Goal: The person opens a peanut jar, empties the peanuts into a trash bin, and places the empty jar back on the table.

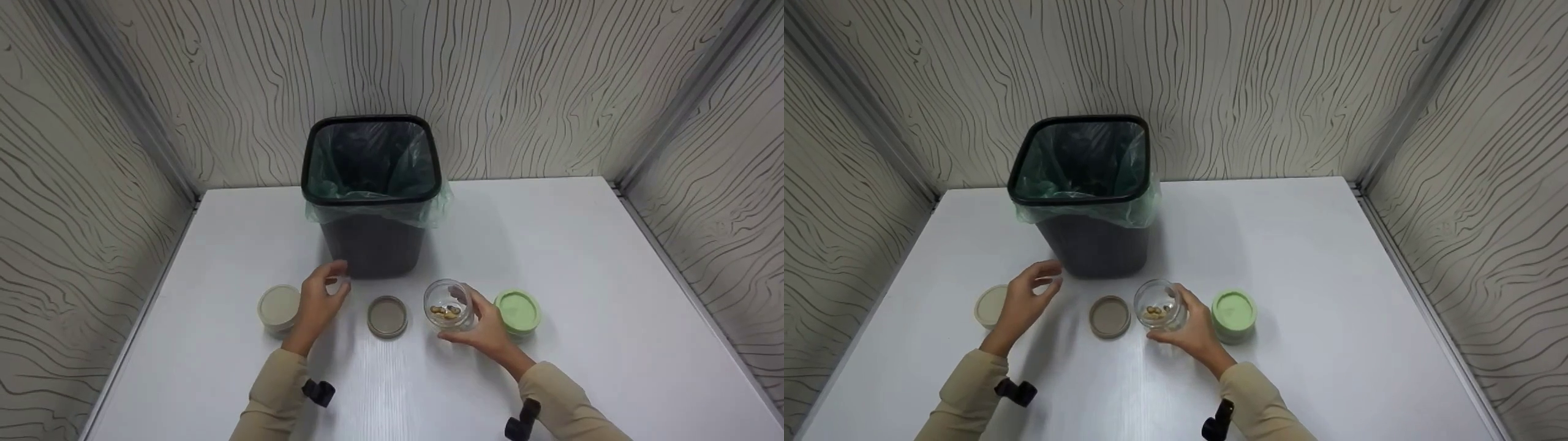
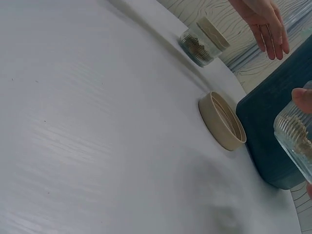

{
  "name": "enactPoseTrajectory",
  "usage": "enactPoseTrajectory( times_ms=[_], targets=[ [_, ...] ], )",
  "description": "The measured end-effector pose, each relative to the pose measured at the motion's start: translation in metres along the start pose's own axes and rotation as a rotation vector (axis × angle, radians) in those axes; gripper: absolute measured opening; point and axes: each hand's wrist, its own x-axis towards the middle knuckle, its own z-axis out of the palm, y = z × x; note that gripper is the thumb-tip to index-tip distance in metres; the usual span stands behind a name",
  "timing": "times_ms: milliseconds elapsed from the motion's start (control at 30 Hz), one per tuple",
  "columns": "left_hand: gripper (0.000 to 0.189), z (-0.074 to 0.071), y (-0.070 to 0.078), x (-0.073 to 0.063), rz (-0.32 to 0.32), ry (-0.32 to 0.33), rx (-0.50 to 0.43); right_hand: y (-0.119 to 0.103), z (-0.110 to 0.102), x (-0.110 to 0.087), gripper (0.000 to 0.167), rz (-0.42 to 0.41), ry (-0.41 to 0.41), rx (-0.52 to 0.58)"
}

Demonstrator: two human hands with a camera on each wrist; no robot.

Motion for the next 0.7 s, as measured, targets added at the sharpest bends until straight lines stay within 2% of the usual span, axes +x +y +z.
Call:
enactPoseTrajectory(
  times_ms=[133, 400, 533, 700],
  targets=[
    [0.025, -0.007, 0.006, 0.009, -0.006, 0.048, -0.064, 0.000, 0.000, 0.001, 0.090, 0.004, -0.009, -0.031],
    [0.021, -0.021, 0.015, 0.022, 0.044, 0.124, -0.108, -0.004, -0.001, 0.001, 0.093, -0.005, -0.018, -0.050],
    [0.021, -0.026, 0.019, 0.027, 0.061, 0.162, -0.086, -0.008, -0.001, 0.003, 0.091, -0.042, -0.010, -0.058],
    [0.021, -0.033, 0.027, 0.038, 0.094, 0.250, -0.022, -0.015, -0.004, 0.008, 0.089, -0.083, -0.006, -0.088]
  ],
)
